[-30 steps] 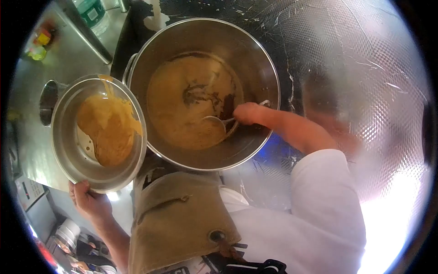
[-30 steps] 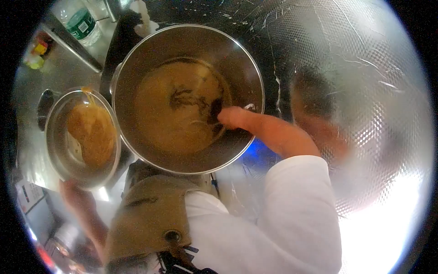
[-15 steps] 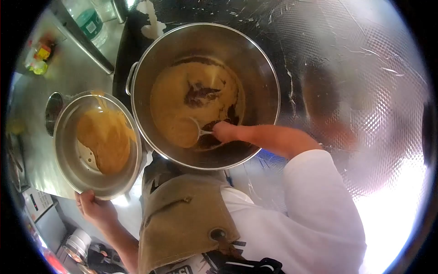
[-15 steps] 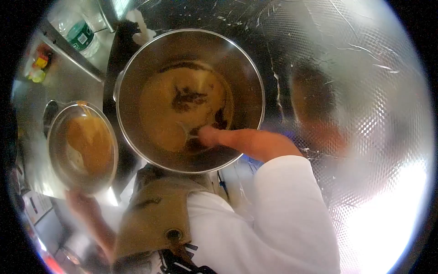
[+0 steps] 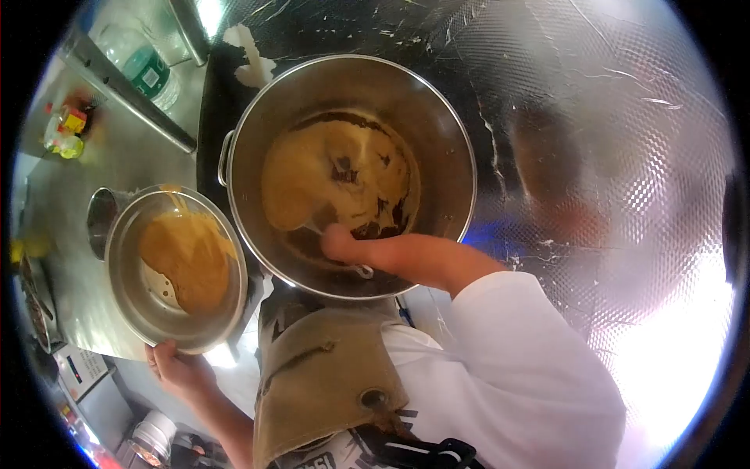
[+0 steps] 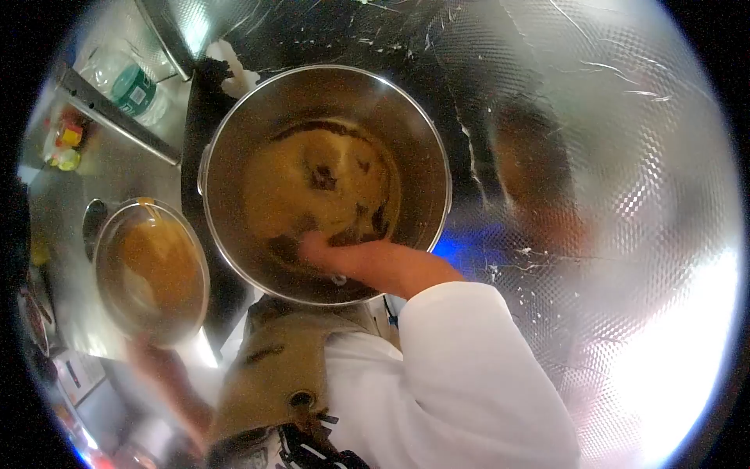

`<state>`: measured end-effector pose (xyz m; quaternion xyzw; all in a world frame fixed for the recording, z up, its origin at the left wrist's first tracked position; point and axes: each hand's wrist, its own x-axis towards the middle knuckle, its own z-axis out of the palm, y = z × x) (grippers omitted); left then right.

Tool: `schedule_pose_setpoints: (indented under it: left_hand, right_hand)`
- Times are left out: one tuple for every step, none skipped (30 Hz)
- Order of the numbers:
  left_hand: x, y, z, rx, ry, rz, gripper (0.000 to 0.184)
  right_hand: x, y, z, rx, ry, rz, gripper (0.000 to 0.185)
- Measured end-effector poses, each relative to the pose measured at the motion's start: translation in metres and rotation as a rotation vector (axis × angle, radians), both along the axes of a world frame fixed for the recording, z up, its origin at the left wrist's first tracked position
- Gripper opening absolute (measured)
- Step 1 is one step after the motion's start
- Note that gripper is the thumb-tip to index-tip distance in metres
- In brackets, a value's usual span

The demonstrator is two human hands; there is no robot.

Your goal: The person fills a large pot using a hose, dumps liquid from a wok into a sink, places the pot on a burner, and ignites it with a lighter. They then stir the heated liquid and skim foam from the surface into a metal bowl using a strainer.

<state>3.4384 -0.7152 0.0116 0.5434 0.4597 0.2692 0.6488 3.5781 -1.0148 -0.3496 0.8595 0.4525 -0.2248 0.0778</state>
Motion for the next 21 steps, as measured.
schedule_pose_setpoints:
  left_hand:
    - [0.001, -0.006, 0.003, -0.053, -0.040, -0.013, 0.013]
    - [-0.003, -0.005, 0.001, 0.247, 0.139, -0.115, 0.013]
    - [-0.007, -0.007, 0.000, 0.549, 0.317, -0.215, 0.012]
    - [-0.008, -0.008, -0.002, 0.705, 0.380, -0.271, 0.012]
    - [-0.008, -0.010, -0.001, 0.866, 0.441, -0.312, 0.013]
    - [-0.004, -0.016, 0.002, 0.879, 0.388, -0.311, 0.013]
    - [-0.003, -0.016, 0.001, 0.767, 0.313, -0.284, 0.013]
    - [-0.001, -0.016, 0.000, 0.657, 0.236, -0.249, 0.013]
    - [-0.001, -0.015, -0.005, 0.424, 0.137, -0.190, 0.013]
    - [-0.002, -0.014, -0.004, 0.155, -0.022, -0.162, 0.013]
    - [0.001, -0.015, 0.001, -0.111, -0.167, -0.092, 0.012]
    - [0.003, -0.013, -0.001, -0.089, -0.154, -0.111, 0.014]
    - [0.002, -0.012, -0.009, -0.068, -0.143, -0.128, 0.016]
    - [-0.002, -0.011, -0.018, -0.046, -0.130, -0.145, 0.017]
    - [-0.007, -0.013, -0.026, 0.419, 0.031, -0.368, 0.022]
    - [-0.012, -0.014, -0.033, 0.920, 0.173, -0.447, 0.027]
    - [-0.008, -0.022, -0.027, 0.893, 0.163, -0.469, 0.029]
    - [-0.001, -0.025, -0.022, 0.577, 0.076, -0.491, 0.029]
    - [0.006, -0.028, -0.017, 0.236, -0.025, -0.446, 0.029]
    - [0.012, -0.031, -0.012, -0.061, -0.092, -0.350, 0.029]
    - [0.015, -0.036, -0.013, -0.101, -0.110, -0.370, 0.029]
  right_hand:
    - [0.001, -0.001, -0.019, -0.008, -0.003, -0.024, 0.012]
    - [0.003, 0.007, -0.032, 0.052, -0.040, -0.139, 0.012]
    - [0.005, 0.015, -0.040, 0.114, -0.077, -0.253, 0.013]
    - [0.008, 0.019, -0.047, 0.175, -0.115, -0.368, 0.013]
    - [0.013, 0.021, -0.036, 0.076, -0.099, -0.242, 0.014]
    - [0.020, 0.027, -0.012, -0.022, -0.084, -0.115, 0.014]
    - [0.029, 0.031, 0.007, -0.120, -0.070, 0.013, 0.015]
    - [0.036, 0.035, 0.015, -0.169, -0.039, 0.014, 0.015]
    - [0.043, 0.038, 0.022, -0.216, -0.010, 0.016, 0.015]
    - [0.049, 0.044, 0.031, -0.262, 0.024, 0.017, 0.015]
    - [0.053, 0.047, 0.024, -0.216, 0.010, -0.089, 0.015]
    - [0.058, 0.049, 0.004, -0.168, -0.004, -0.193, 0.015]
    - [0.064, 0.051, -0.016, -0.121, -0.020, -0.296, 0.015]
    - [0.069, 0.052, -0.036, -0.161, -0.079, -0.293, 0.015]
    - [0.075, 0.052, -0.056, -0.199, -0.138, -0.290, 0.015]
    - [0.082, 0.053, -0.065, -0.237, -0.200, -0.286, 0.015]
    - [0.087, 0.054, -0.037, -0.026, 0.022, -0.720, 0.016]
    - [0.089, 0.052, 0.017, 0.200, 0.258, -1.137, 0.016]
    - [0.093, 0.045, 0.034, 0.304, 0.347, -1.266, 0.015]
    - [0.096, 0.038, 0.051, 0.412, 0.426, -1.396, 0.015]
    - [0.100, 0.029, 0.040, 0.381, 0.345, -1.253, 0.014]
